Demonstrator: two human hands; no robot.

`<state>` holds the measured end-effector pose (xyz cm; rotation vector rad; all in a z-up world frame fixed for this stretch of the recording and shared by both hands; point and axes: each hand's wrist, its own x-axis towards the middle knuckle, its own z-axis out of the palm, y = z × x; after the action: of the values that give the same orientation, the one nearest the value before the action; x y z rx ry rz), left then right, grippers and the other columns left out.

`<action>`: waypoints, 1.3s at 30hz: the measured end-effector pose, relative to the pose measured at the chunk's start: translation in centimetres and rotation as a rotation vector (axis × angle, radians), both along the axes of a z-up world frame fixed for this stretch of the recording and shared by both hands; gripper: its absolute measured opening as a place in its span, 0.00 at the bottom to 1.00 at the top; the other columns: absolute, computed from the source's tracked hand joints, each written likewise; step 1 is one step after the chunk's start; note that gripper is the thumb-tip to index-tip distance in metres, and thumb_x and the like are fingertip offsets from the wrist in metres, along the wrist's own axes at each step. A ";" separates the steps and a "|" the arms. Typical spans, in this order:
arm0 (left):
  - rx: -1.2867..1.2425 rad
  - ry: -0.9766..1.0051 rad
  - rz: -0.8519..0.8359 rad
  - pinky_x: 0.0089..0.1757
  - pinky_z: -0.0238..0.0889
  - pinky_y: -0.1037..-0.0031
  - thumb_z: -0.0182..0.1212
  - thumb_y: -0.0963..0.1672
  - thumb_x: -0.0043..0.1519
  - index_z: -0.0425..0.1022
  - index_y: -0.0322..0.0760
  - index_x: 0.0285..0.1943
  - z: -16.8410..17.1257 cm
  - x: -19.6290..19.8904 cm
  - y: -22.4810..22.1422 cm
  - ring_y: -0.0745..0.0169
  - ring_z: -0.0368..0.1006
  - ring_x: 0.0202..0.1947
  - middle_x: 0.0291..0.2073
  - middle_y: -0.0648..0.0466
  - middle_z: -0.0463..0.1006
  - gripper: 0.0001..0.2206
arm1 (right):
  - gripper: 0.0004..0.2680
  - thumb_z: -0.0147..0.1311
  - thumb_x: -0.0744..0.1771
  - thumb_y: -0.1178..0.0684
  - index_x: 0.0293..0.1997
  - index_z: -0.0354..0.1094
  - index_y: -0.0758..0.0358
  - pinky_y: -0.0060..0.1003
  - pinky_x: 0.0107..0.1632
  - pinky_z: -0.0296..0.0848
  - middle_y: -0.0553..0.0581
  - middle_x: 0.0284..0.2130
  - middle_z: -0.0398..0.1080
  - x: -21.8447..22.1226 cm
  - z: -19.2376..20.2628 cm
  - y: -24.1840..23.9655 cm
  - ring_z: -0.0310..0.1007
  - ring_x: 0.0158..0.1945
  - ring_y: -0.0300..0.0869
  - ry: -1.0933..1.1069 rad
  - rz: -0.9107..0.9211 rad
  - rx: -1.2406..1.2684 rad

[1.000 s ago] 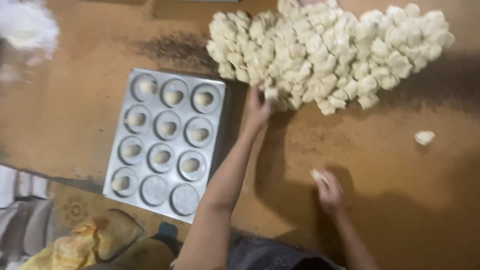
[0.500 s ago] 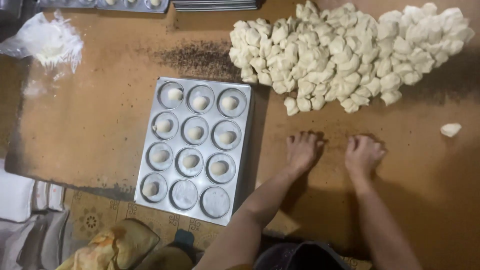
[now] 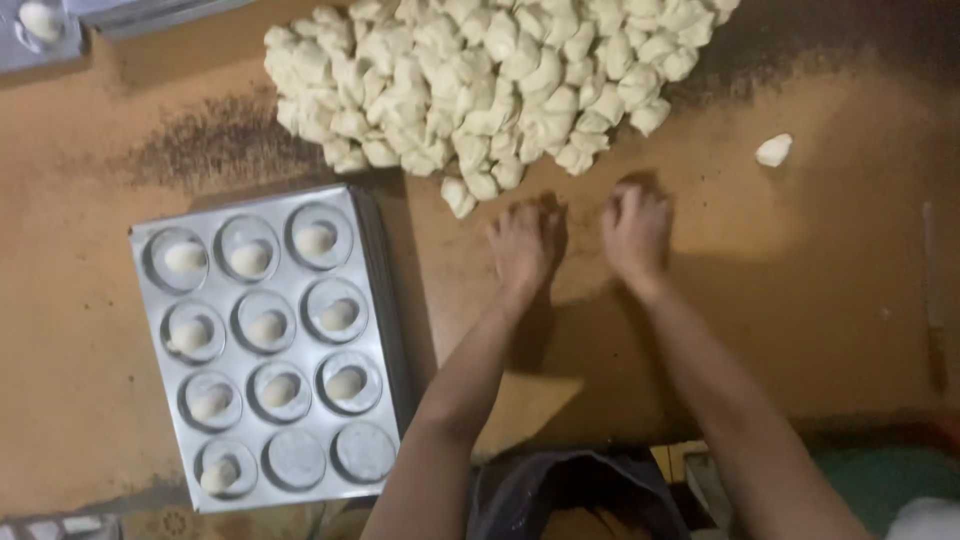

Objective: Rolling small pieces of dough into balls and placing them into a baking tray

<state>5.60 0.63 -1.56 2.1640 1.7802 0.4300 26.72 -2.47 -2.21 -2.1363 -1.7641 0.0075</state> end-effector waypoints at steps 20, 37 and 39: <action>0.240 0.042 -0.267 0.53 0.58 0.51 0.56 0.51 0.64 0.75 0.45 0.42 -1.4 -8.8 -6.7 0.43 0.68 0.46 0.37 0.48 0.70 0.10 | 0.11 0.54 0.56 0.40 0.29 0.66 0.53 0.54 0.42 0.62 0.57 0.29 0.67 7.4 -5.7 -3.6 0.68 0.36 0.52 -0.253 0.625 0.070; -0.118 -0.260 -0.255 0.50 0.70 0.59 0.70 0.42 0.52 0.75 0.39 0.54 9.6 -16.8 -13.5 0.37 0.67 0.56 0.53 0.43 0.69 0.20 | 0.19 0.56 0.61 0.63 0.59 0.66 0.76 0.61 0.53 0.66 0.78 0.45 0.68 -15.2 9.4 -5.8 0.69 0.51 0.71 0.174 0.488 -0.288; -0.018 -0.383 -0.238 0.49 0.67 0.61 0.67 0.45 0.57 0.72 0.36 0.55 11.9 -22.9 -18.1 0.40 0.68 0.49 0.48 0.44 0.68 0.18 | 0.16 0.59 0.62 0.59 0.55 0.70 0.73 0.58 0.49 0.67 0.72 0.42 0.69 -21.7 11.1 -7.8 0.71 0.48 0.66 0.160 0.611 -0.238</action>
<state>-17.28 -17.47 10.31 2.0761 1.3019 0.7086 4.98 -10.28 8.90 -1.5920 -2.3276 0.5517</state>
